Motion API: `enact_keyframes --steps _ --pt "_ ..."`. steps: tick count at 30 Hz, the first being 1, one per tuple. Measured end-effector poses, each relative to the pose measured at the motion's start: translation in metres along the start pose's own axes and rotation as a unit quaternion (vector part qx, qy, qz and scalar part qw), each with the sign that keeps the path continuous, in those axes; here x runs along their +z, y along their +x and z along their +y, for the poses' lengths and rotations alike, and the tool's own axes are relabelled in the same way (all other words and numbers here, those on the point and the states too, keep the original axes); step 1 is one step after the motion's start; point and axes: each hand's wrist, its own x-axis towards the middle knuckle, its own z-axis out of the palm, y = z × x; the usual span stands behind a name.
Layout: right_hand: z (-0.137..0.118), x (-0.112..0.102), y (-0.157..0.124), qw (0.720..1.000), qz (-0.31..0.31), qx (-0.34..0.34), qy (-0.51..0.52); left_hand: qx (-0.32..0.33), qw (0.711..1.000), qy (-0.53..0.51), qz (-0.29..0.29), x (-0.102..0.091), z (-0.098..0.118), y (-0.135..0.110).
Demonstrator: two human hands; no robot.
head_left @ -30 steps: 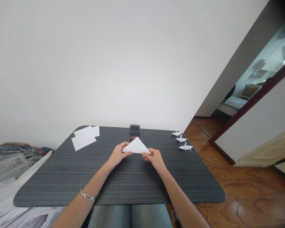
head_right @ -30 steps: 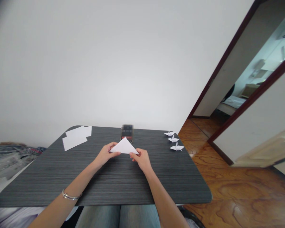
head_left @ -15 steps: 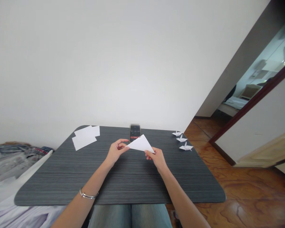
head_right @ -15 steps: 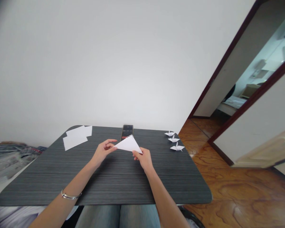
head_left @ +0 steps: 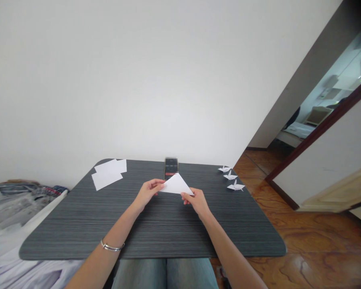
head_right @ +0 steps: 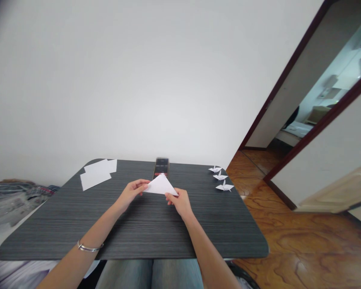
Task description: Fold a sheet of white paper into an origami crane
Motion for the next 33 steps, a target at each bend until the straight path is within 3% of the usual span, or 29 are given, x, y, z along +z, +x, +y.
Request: enact_keyframes --steps 4,15,26,33 --pt "0.0 0.002 -0.002 0.999 -0.032 -0.001 0.004 0.005 0.995 0.072 -0.076 0.004 0.001 -0.004" --pt "0.002 0.014 -0.004 0.992 -0.002 0.035 0.122 0.005 0.992 0.059 -0.115 0.011 0.002 -0.007" --pt "0.003 0.004 0.0 0.984 0.084 0.013 0.159 0.021 0.995 0.034 -0.093 0.009 -0.005 -0.004" --pt "0.004 0.001 0.001 0.982 0.1 -0.002 0.159 -0.001 0.997 0.005 -0.08 0.008 -0.006 -0.002"
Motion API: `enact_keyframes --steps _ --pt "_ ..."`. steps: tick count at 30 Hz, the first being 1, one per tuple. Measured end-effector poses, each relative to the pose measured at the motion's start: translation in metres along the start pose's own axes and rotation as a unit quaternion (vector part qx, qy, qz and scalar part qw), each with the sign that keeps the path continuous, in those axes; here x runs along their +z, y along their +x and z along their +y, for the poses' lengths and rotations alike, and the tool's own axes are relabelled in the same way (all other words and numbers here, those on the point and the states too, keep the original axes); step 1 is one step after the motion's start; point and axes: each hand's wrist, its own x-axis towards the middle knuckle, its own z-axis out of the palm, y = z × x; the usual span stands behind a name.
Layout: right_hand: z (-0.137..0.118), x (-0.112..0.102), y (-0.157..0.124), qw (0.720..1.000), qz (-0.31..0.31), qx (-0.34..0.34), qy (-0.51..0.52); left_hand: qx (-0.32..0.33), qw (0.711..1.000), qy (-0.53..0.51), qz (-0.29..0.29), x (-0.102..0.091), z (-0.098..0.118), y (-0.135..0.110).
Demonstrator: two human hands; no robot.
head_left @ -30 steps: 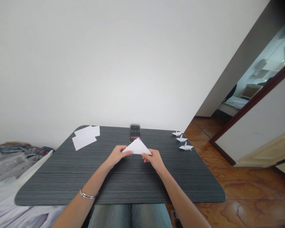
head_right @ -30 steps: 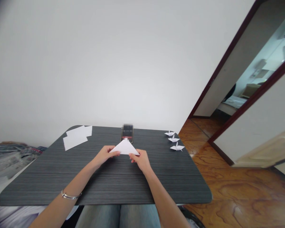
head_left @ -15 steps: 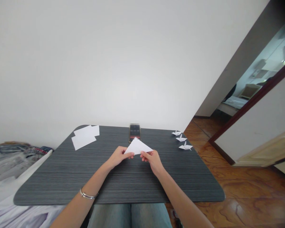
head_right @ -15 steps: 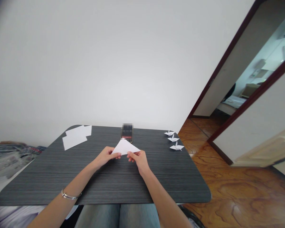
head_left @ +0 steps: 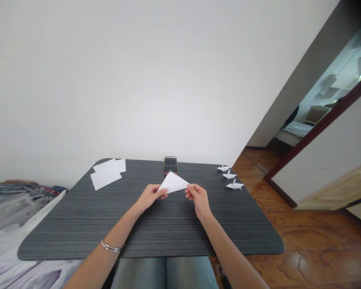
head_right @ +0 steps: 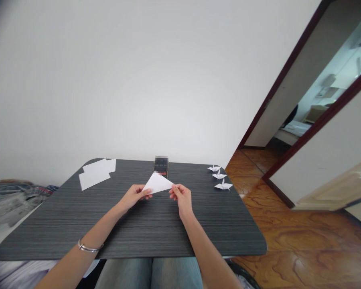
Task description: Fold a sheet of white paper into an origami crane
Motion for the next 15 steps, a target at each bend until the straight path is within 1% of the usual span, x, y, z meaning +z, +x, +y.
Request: enact_keyframes --steps 3,6,8,12,15 --pt "0.0004 -0.0001 0.0001 1.0 0.006 -0.008 0.007 -0.008 0.999 -0.046 0.013 -0.0016 0.0015 0.0012" --pt "0.001 0.0004 0.0001 1.0 -0.001 -0.009 0.016 -0.015 0.996 -0.079 0.029 -0.0027 0.0016 0.0018" --pt "0.0012 0.0008 0.0 1.0 -0.006 -0.007 0.018 -0.022 0.995 -0.089 0.024 -0.0027 0.0012 0.0015" --pt "0.0013 0.0008 -0.0001 1.0 -0.002 -0.005 0.019 -0.03 0.995 -0.099 -0.003 -0.0024 -0.0001 0.0001" --pt "0.0015 0.0004 0.0003 1.0 -0.001 -0.007 0.018 -0.03 0.995 -0.095 -0.001 -0.003 -0.0015 0.0001"
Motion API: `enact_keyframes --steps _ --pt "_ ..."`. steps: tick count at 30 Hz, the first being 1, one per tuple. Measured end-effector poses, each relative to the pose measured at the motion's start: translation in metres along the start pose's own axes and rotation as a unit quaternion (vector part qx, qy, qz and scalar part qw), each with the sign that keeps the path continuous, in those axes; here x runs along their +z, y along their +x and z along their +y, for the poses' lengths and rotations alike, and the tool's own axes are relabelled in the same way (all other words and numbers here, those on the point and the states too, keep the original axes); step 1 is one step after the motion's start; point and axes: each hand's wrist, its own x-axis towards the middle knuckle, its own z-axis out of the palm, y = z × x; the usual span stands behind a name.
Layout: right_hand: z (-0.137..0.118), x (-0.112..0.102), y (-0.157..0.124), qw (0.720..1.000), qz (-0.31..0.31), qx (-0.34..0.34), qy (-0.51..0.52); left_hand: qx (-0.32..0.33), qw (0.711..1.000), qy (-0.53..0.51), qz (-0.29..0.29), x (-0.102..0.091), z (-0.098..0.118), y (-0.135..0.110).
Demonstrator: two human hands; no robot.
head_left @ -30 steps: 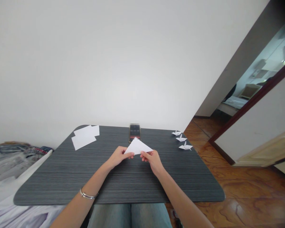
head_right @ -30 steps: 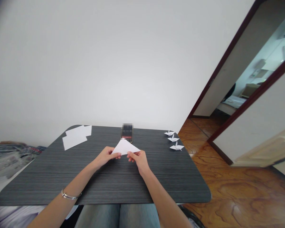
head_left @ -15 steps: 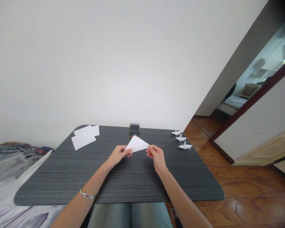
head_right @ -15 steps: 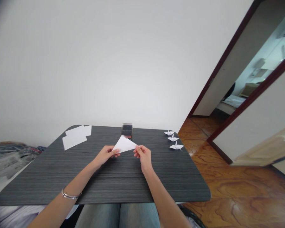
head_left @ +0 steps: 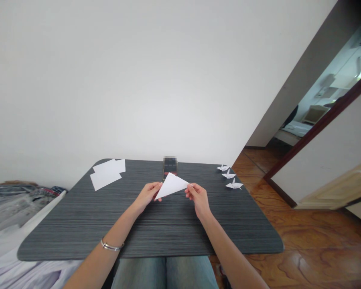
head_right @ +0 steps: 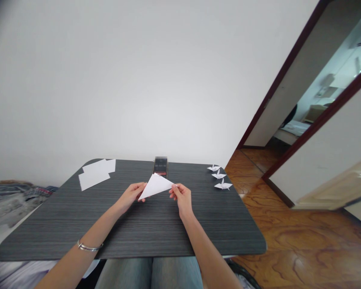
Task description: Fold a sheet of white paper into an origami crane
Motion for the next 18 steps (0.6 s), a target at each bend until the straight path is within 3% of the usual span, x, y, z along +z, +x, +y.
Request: enact_keyframes --steps 5,12,18 --pt "0.0009 -0.0005 0.0009 1.0 0.0 0.001 0.0 -0.02 1.0 -0.011 -0.003 -0.0002 0.0005 0.0008" --pt "0.002 0.0001 0.0007 1.0 -0.023 0.008 -0.015 -0.029 0.995 -0.005 -0.097 0.0061 0.004 -0.0051" --pt "0.0 0.0022 0.0001 0.999 -0.017 -0.017 -0.041 0.022 0.999 0.034 -0.034 0.003 -0.004 0.0006"
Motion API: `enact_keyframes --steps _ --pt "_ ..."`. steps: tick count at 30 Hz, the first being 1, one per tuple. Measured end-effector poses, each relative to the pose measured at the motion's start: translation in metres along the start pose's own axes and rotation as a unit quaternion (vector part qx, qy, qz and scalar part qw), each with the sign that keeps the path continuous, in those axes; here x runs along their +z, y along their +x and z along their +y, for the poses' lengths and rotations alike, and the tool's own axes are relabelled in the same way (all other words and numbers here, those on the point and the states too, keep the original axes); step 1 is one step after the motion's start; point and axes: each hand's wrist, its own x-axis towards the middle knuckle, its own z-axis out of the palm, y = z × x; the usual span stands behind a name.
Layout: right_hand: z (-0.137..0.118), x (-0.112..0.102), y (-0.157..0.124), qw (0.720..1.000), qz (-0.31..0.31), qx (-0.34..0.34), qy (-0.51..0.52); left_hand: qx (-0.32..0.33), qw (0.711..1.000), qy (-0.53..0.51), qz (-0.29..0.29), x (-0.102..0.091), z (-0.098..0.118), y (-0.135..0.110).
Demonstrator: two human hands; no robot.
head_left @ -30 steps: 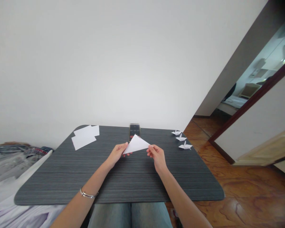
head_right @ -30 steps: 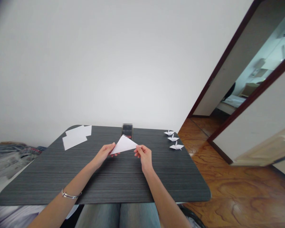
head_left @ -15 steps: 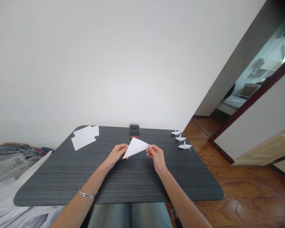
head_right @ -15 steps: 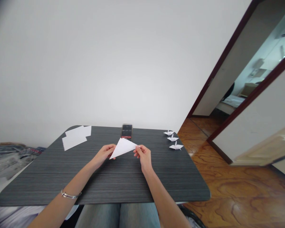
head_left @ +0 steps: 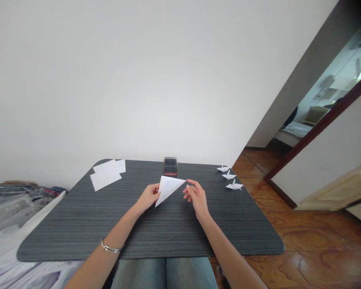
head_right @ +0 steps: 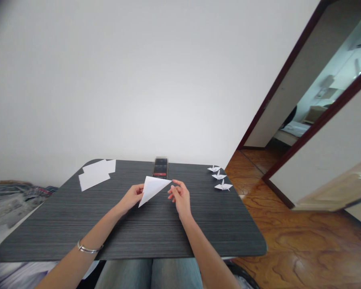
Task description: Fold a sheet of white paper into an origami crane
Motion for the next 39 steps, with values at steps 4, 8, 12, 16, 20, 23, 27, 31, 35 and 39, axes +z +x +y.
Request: enact_keyframes --steps 4,8,12,16,20,23,27,31,35,39 --pt "-0.004 0.003 -0.004 0.998 -0.021 -0.04 -0.036 0.074 0.984 0.143 0.079 -0.001 0.0 0.001" --pt "-0.007 0.007 -0.009 0.992 -0.079 -0.06 -0.077 0.1 0.92 0.356 0.128 0.004 0.005 -0.004" --pt "-0.006 0.008 -0.012 0.983 -0.125 -0.075 -0.108 0.106 0.883 0.439 0.128 0.008 0.007 -0.007" --pt "-0.005 0.008 -0.015 0.975 -0.142 -0.1 -0.138 0.117 0.885 0.43 0.136 0.009 0.008 -0.008" --pt "-0.003 0.008 -0.016 0.966 -0.148 -0.115 -0.177 0.133 0.906 0.368 0.159 0.007 0.008 -0.008" --pt "-0.004 0.009 -0.016 0.961 -0.137 -0.13 -0.2 0.123 0.932 0.292 0.175 0.005 0.007 -0.006" --pt "-0.007 0.01 -0.015 0.955 -0.123 -0.157 -0.22 0.099 0.976 0.127 0.148 0.005 0.003 -0.003" --pt "-0.006 0.008 -0.013 0.963 -0.09 -0.155 -0.201 0.067 0.993 0.005 0.102 0.007 0.003 0.0" --pt "-0.005 0.006 -0.011 0.973 -0.069 -0.151 -0.159 0.061 0.996 -0.043 0.049 0.01 0.009 -0.004" --pt "-0.006 0.005 -0.011 0.977 -0.063 -0.139 -0.148 0.079 0.992 -0.07 0.064 0.008 0.016 -0.006"
